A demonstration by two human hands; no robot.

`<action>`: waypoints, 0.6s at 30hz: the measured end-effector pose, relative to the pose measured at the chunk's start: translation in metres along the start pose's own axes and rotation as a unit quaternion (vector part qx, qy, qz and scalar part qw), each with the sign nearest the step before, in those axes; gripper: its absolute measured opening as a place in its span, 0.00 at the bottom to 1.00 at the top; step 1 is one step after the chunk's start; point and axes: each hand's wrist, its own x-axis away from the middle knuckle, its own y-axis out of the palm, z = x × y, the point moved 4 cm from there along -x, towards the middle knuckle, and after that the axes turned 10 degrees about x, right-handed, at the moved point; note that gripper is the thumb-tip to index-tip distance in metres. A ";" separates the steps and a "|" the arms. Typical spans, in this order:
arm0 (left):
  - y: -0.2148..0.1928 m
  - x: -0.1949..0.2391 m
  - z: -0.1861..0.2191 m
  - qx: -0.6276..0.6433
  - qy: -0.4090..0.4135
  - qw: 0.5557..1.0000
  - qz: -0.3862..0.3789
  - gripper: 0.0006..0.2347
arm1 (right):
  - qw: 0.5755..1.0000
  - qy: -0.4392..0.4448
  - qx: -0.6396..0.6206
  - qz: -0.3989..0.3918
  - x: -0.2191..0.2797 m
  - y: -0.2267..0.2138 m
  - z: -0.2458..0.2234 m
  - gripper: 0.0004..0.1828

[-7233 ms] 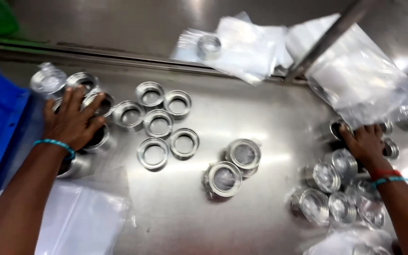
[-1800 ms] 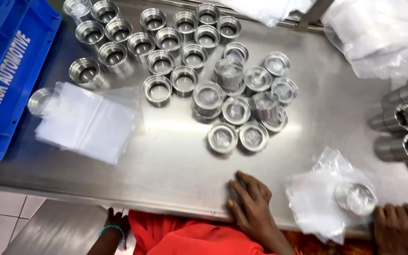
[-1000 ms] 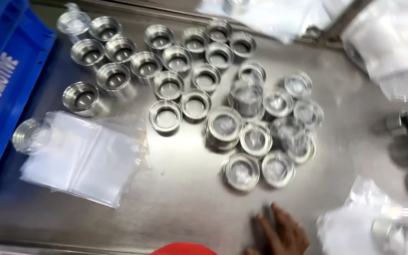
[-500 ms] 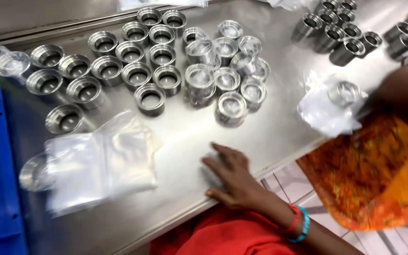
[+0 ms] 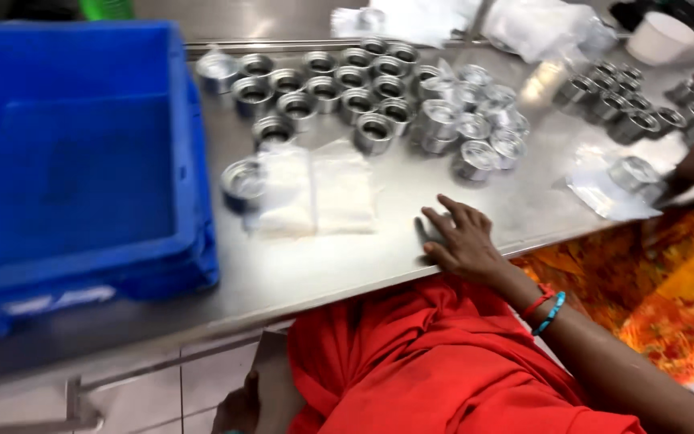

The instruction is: The person organizes stacks of small cylindrical metal components into a blue plastic crate, then uses a dark cloth to wipe out another blue crate before placing more metal components into plastic bags on a metal table.

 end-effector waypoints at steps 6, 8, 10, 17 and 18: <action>-0.063 0.090 0.057 0.097 -0.075 0.991 0.045 0.36 | 0.999 -0.033 -0.024 -0.001 0.002 -0.006 -0.007 0.34; -0.054 0.080 0.027 0.108 -0.073 0.989 0.069 0.33 | 0.998 -0.057 -0.033 0.002 0.003 -0.004 -0.007 0.34; -0.015 0.061 -0.003 0.109 -0.072 0.989 0.066 0.33 | 0.998 -0.060 -0.030 -0.013 0.001 -0.002 -0.005 0.34; 0.037 0.055 -0.070 0.129 -0.040 0.989 0.063 0.30 | 0.988 -0.118 -0.091 -0.029 -0.011 0.003 0.004 0.40; 0.043 0.068 -0.080 0.130 -0.039 0.989 0.055 0.29 | 0.989 -0.109 -0.096 -0.036 -0.008 0.004 0.007 0.40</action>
